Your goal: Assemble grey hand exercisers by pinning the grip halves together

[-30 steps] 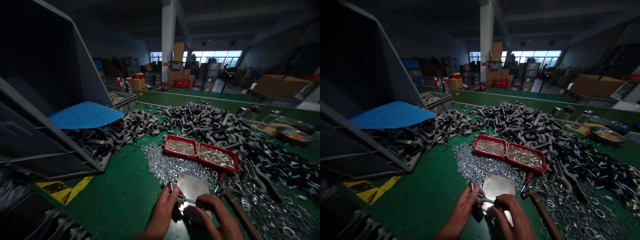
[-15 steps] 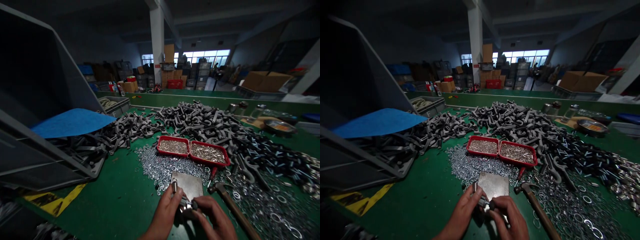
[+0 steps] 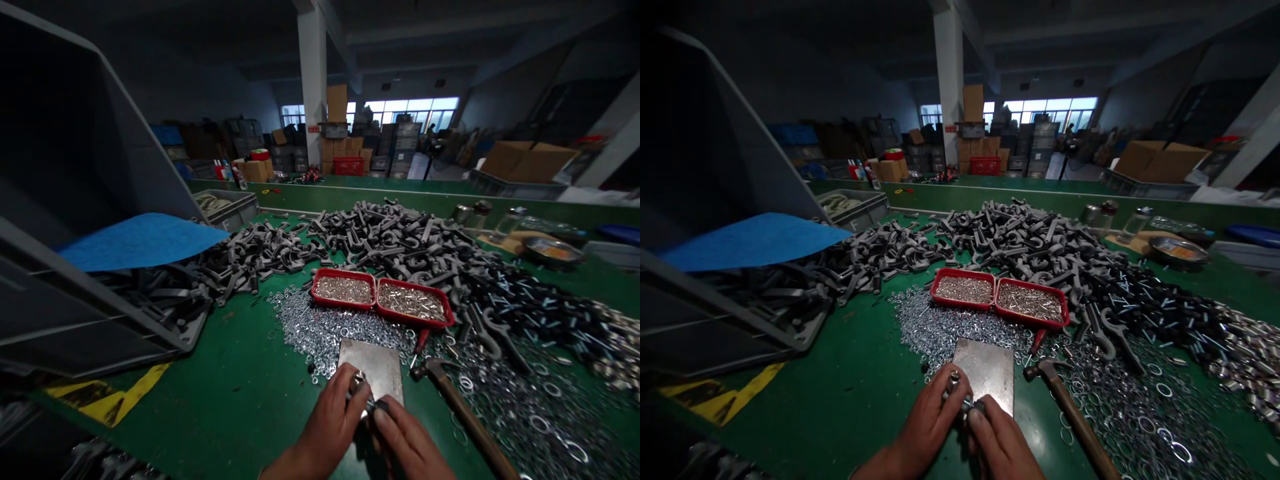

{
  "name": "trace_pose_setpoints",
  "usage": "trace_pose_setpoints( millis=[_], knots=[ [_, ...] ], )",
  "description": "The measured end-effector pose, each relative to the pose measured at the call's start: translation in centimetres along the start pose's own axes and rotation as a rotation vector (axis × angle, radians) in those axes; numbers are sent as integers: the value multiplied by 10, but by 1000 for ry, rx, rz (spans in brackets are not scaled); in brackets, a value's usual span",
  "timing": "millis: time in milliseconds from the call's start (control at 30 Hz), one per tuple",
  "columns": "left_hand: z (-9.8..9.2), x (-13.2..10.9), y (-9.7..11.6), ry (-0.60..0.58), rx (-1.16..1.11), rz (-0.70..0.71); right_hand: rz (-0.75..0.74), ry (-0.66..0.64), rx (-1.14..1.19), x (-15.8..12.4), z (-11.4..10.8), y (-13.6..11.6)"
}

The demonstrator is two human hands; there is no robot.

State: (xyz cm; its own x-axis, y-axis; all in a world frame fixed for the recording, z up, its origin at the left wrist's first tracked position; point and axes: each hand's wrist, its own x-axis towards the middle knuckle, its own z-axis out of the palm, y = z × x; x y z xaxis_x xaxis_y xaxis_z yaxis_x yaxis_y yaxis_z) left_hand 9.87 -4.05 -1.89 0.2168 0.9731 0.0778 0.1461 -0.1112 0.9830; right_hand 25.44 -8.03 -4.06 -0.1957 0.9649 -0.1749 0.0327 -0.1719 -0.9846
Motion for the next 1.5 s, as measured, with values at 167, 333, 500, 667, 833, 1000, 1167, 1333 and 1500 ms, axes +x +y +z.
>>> trace_pose_setpoints(
  millis=[167,333,500,667,833,1000,1167,1333,1500],
  knots=[
    [-11,-2,3,-119,-14,17,198,-257,103,-5,4,-2],
    [-12,-8,-1,-79,-66,-135,181,-212,-33,-4,-2,-9],
    [-8,-10,-3,-39,-185,-222,-209,-60,-505,-4,-16,-11],
    [-5,-10,-6,-38,-81,-145,-114,-68,-362,-2,-5,-3],
    [-10,-12,-14,-127,155,47,450,-340,60,-2,5,5],
    [-11,-11,-19,-44,96,-86,-13,8,-365,-4,-6,-7],
    [-13,-11,-12,-161,112,68,414,-87,249,-5,7,-1],
    [-11,-11,-16,-139,182,15,55,-90,-270,-7,-2,4],
    [-8,-10,-17,-164,134,82,175,-195,-217,-9,-5,3]
  ],
)
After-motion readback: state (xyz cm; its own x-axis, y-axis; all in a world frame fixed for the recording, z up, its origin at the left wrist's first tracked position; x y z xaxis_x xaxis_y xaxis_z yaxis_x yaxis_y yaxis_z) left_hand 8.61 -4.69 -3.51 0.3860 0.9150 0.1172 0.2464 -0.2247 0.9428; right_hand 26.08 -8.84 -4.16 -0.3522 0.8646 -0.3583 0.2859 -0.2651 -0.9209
